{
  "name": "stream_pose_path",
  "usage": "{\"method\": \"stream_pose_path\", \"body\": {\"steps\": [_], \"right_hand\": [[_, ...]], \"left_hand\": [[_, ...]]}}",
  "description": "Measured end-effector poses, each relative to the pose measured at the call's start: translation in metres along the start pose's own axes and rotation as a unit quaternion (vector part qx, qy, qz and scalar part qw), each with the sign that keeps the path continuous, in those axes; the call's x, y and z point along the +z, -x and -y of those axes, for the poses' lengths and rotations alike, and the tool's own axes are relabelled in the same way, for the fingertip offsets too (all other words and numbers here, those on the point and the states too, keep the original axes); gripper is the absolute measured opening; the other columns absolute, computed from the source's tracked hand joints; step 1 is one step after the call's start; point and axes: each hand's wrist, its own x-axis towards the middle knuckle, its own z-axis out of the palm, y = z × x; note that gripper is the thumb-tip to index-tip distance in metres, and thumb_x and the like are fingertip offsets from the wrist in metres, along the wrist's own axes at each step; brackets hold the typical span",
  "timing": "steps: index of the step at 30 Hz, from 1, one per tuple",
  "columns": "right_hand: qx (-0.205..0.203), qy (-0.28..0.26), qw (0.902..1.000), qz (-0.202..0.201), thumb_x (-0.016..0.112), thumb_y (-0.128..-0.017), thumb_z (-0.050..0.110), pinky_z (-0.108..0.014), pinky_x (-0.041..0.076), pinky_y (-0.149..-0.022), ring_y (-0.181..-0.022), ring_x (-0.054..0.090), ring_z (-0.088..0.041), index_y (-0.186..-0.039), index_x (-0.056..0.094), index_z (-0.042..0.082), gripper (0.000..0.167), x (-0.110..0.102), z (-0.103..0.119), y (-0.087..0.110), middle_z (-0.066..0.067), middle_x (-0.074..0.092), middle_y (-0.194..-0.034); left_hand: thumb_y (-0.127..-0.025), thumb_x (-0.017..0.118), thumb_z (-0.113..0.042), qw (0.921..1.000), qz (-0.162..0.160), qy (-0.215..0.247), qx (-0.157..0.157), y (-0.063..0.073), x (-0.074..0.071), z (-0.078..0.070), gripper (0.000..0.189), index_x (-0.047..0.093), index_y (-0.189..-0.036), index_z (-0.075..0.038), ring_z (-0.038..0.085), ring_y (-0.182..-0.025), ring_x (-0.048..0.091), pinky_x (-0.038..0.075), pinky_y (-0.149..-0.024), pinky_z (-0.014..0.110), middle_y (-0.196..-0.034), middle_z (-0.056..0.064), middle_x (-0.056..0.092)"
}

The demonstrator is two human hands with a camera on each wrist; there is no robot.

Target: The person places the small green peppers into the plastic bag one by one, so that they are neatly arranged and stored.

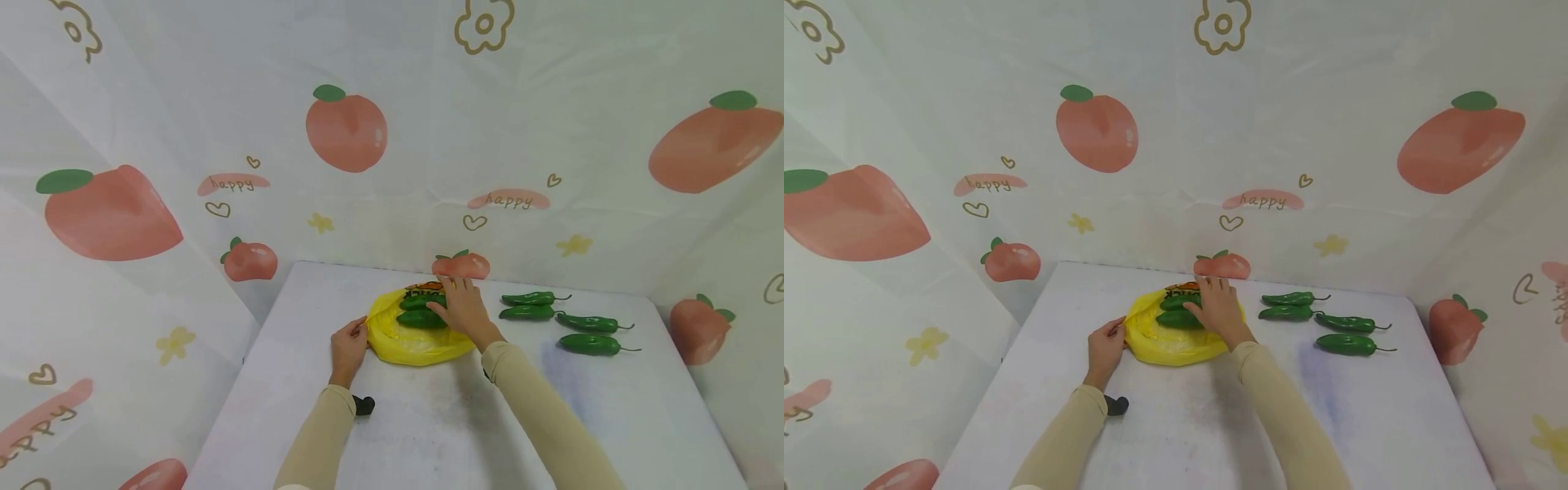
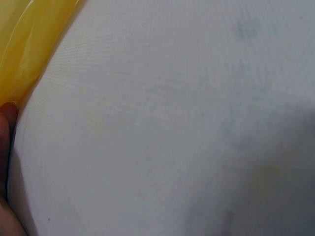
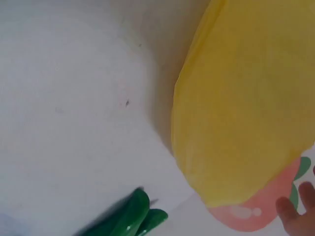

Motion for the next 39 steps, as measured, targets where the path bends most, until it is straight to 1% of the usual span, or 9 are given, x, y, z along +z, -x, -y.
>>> {"method": "stream_pose_path", "body": {"steps": [4, 8, 11, 15, 20, 27, 33, 39], "right_hand": [[0.006, 0.021, 0.9997, -0.008, 0.060, -0.096, 0.060, -0.064, 0.039, -0.113, -0.136, 0.043, -0.048, -0.156, 0.039, 0.010, 0.081, -0.002, -0.004, 0.001, -0.025, 0.044, -0.150], [0.019, 0.031, 0.9992, 0.015, 0.055, -0.095, 0.067, -0.069, 0.021, -0.123, -0.150, 0.024, -0.051, -0.162, 0.027, 0.017, 0.089, -0.005, -0.008, 0.002, -0.024, 0.026, -0.161], [0.029, 0.026, 0.9986, 0.034, 0.051, -0.093, 0.072, -0.072, 0.009, -0.123, -0.155, 0.011, -0.051, -0.165, 0.019, 0.022, 0.093, -0.007, -0.012, 0.004, -0.023, 0.012, -0.167], [0.037, 0.023, 0.9980, 0.046, 0.049, -0.092, 0.075, -0.075, 0.002, -0.122, -0.157, 0.004, -0.050, -0.166, 0.015, 0.025, 0.096, -0.007, -0.018, 0.007, -0.020, 0.005, -0.170], [0.049, 0.022, 0.9972, 0.053, 0.046, -0.093, 0.076, -0.076, -0.002, -0.121, -0.157, -0.001, -0.049, -0.166, 0.012, 0.024, 0.096, -0.010, -0.028, 0.012, -0.019, -0.001, -0.172], [0.060, 0.008, 0.9969, 0.050, 0.045, -0.093, 0.075, -0.077, -0.004, -0.120, -0.156, -0.003, -0.052, -0.164, 0.021, 0.019, 0.094, -0.017, -0.041, 0.019, -0.017, -0.004, -0.172], [0.073, -0.001, 0.9956, 0.058, 0.044, -0.094, 0.075, -0.076, -0.007, -0.120, -0.156, -0.008, -0.052, -0.165, 0.017, 0.019, 0.095, -0.015, -0.053, 0.023, -0.020, -0.006, -0.172], [0.085, -0.002, 0.9944, 0.062, 0.041, -0.094, 0.076, -0.077, -0.007, -0.119, -0.156, -0.008, -0.053, -0.165, 0.014, 0.016, 0.097, -0.014, -0.064, 0.028, -0.023, -0.006, -0.171]], "left_hand": [[-0.099, 0.062, -0.021, 1.0000, 0.003, -0.001, -0.003, 0.001, -0.001, -0.001, 0.028, 0.076, -0.122, -0.013, 0.012, -0.074, 0.071, 0.059, -0.061, 0.020, -0.099, 0.011, 0.079], [-0.099, 0.062, -0.021, 1.0000, 0.004, 0.000, -0.006, 0.000, -0.001, 0.000, 0.028, 0.076, -0.122, -0.014, 0.013, -0.074, 0.070, 0.059, -0.061, 0.020, -0.099, 0.010, 0.079], [-0.099, 0.062, -0.020, 1.0000, 0.004, 0.003, -0.004, 0.000, -0.001, 0.001, 0.028, 0.076, -0.122, -0.013, 0.012, -0.074, 0.071, 0.059, -0.061, 0.020, -0.100, 0.010, 0.079], [-0.099, 0.062, -0.020, 1.0000, 0.004, 0.003, -0.001, -0.001, 0.000, 0.003, 0.028, 0.076, -0.122, -0.013, 0.012, -0.074, 0.071, 0.059, -0.061, 0.020, -0.100, 0.010, 0.079], [-0.099, 0.062, -0.021, 1.0000, 0.002, 0.001, 0.002, -0.001, 0.000, 0.003, 0.028, 0.076, -0.121, -0.014, 0.012, -0.073, 0.071, 0.059, -0.061, 0.020, -0.098, 0.009, 0.079], [-0.099, 0.063, -0.020, 0.9999, -0.004, -0.005, 0.009, 0.000, 0.000, 0.001, 0.027, 0.077, -0.121, -0.013, 0.010, -0.073, 0.070, 0.058, -0.061, 0.019, -0.098, 0.010, 0.079], [-0.098, 0.064, -0.016, 0.9999, -0.003, 0.000, 0.015, 0.003, -0.002, -0.005, 0.026, 0.076, -0.121, -0.011, 0.012, -0.073, 0.070, 0.057, -0.060, 0.017, -0.098, 0.013, 0.079], [-0.099, 0.064, -0.017, 0.9998, -0.003, -0.001, 0.018, 0.003, -0.001, -0.004, 0.026, 0.076, -0.121, -0.011, 0.010, -0.073, 0.069, 0.058, -0.061, 0.017, -0.098, 0.012, 0.079]]}}
